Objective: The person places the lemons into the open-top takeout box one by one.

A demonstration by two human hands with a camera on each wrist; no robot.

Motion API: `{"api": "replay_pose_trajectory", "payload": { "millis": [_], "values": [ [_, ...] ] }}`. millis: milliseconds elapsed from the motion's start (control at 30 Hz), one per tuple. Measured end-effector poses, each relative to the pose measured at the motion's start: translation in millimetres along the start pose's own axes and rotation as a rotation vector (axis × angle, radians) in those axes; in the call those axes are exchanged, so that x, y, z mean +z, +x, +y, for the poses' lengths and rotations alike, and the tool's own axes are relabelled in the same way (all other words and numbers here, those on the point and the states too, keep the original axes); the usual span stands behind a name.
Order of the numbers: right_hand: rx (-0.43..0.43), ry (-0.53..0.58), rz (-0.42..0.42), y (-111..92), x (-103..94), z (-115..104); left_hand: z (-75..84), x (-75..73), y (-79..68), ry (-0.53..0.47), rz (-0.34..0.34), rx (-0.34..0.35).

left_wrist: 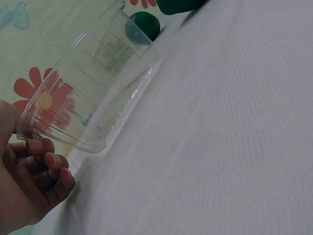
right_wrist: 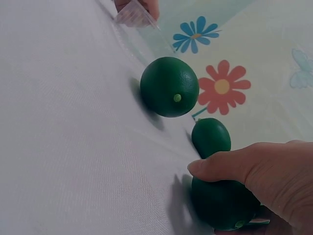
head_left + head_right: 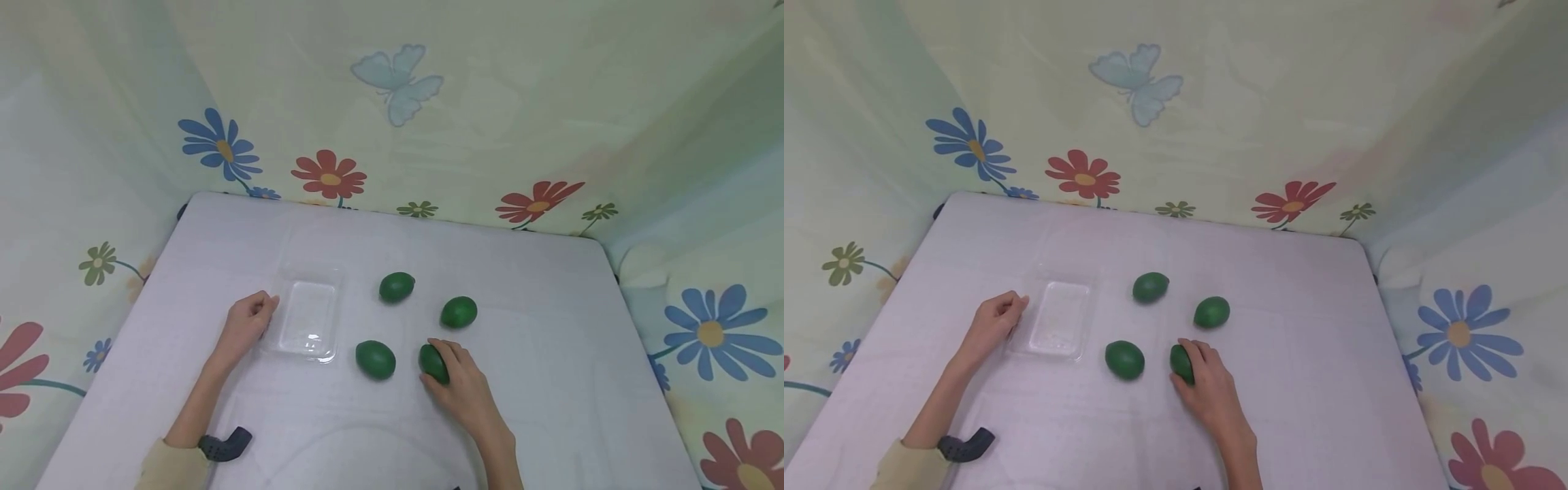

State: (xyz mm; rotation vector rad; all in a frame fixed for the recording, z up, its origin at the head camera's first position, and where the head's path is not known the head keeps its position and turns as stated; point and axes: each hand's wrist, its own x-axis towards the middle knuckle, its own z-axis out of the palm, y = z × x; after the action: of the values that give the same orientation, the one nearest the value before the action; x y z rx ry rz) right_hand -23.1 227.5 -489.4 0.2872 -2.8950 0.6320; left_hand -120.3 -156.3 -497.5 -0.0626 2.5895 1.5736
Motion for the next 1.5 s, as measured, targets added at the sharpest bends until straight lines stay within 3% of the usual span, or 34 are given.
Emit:
{"api": "replay_pose_trajectory", "payload": {
  "millis": [400,733,900,1167,1500],
  "values": [
    [-0.007,0.008,0.021,-5.0,-3.6,-2.1,-0.5,1.3,0.7,-0.004,-0.001,0.008],
    [-0.040,0.006,0.048,-7.3,-18.1,-12.8,0.5,-1.4,1.7,0.009,-0.004,-0.003],
    [-0.102,-0.002,0.070,-5.4,-30.8,-23.4,0.2,-0.6,2.8,0.019,-0.004,0.003],
    [-0.252,0.088,0.057,7.6,-50.6,-47.3,0.6,-0.1,4.2,0.008,-0.014,0.005],
    [-0.474,0.130,0.014,51.1,-40.8,-90.7,1.9,-1.3,4.6,0.010,-0.009,0.005]
  ]
}}
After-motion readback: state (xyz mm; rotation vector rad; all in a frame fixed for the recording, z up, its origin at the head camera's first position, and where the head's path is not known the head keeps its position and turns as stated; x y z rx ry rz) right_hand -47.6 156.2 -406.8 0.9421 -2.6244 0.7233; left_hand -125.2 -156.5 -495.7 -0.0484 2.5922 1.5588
